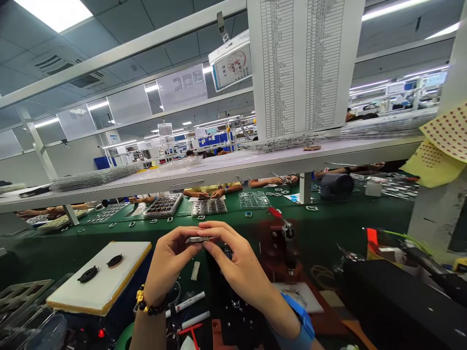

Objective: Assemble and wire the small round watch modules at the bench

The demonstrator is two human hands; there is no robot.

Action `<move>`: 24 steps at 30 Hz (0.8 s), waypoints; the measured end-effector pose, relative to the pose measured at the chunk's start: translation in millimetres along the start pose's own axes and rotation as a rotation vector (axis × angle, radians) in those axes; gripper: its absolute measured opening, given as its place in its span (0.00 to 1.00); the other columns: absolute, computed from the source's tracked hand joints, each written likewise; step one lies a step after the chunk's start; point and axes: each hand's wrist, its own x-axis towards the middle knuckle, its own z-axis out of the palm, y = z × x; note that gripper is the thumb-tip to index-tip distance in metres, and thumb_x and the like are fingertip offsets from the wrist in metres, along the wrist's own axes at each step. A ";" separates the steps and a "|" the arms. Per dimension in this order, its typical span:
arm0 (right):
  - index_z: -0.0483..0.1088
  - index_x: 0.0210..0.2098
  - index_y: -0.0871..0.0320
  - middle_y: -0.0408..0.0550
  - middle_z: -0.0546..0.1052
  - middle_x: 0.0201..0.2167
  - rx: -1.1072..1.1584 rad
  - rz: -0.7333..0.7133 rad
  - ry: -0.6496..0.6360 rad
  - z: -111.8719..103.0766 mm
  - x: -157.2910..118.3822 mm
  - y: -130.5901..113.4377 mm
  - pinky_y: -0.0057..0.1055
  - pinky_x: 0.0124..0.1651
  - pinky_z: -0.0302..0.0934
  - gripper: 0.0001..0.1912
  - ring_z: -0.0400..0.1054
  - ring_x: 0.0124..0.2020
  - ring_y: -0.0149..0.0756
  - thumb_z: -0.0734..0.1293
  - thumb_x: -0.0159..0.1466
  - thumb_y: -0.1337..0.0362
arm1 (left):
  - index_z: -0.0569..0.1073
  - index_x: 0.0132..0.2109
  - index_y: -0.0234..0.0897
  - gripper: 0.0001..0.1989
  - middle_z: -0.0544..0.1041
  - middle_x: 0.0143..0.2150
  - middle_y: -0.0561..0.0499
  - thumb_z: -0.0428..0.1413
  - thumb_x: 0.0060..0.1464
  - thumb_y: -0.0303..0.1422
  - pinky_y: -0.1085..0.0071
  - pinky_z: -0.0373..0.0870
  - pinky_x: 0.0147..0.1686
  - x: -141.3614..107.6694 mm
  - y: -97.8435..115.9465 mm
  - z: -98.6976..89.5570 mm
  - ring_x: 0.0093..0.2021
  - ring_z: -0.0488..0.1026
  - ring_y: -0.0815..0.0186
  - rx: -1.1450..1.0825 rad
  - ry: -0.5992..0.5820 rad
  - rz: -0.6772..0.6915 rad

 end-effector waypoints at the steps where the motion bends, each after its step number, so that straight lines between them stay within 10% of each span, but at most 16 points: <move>1: 0.77 0.51 0.41 0.41 0.75 0.58 0.004 0.003 -0.001 -0.1 -0.2 0.0 0.36 0.64 0.65 0.10 0.69 0.61 0.38 0.65 0.75 0.59 | 0.82 0.47 0.37 0.08 0.84 0.48 0.45 0.65 0.60 0.30 0.67 0.76 0.51 -0.3 0.7 0.6 0.49 0.80 0.58 0.005 0.003 0.000; 24: 0.77 0.52 0.41 0.42 0.76 0.56 -0.024 -0.061 0.017 -0.2 -2.7 -5.2 0.32 0.62 0.66 0.10 0.71 0.59 0.36 0.67 0.74 0.61 | 0.83 0.45 0.40 0.09 0.84 0.44 0.49 0.68 0.57 0.30 0.74 0.75 0.45 5.0 -9.1 -1.9 0.45 0.80 0.64 -0.141 -0.079 0.011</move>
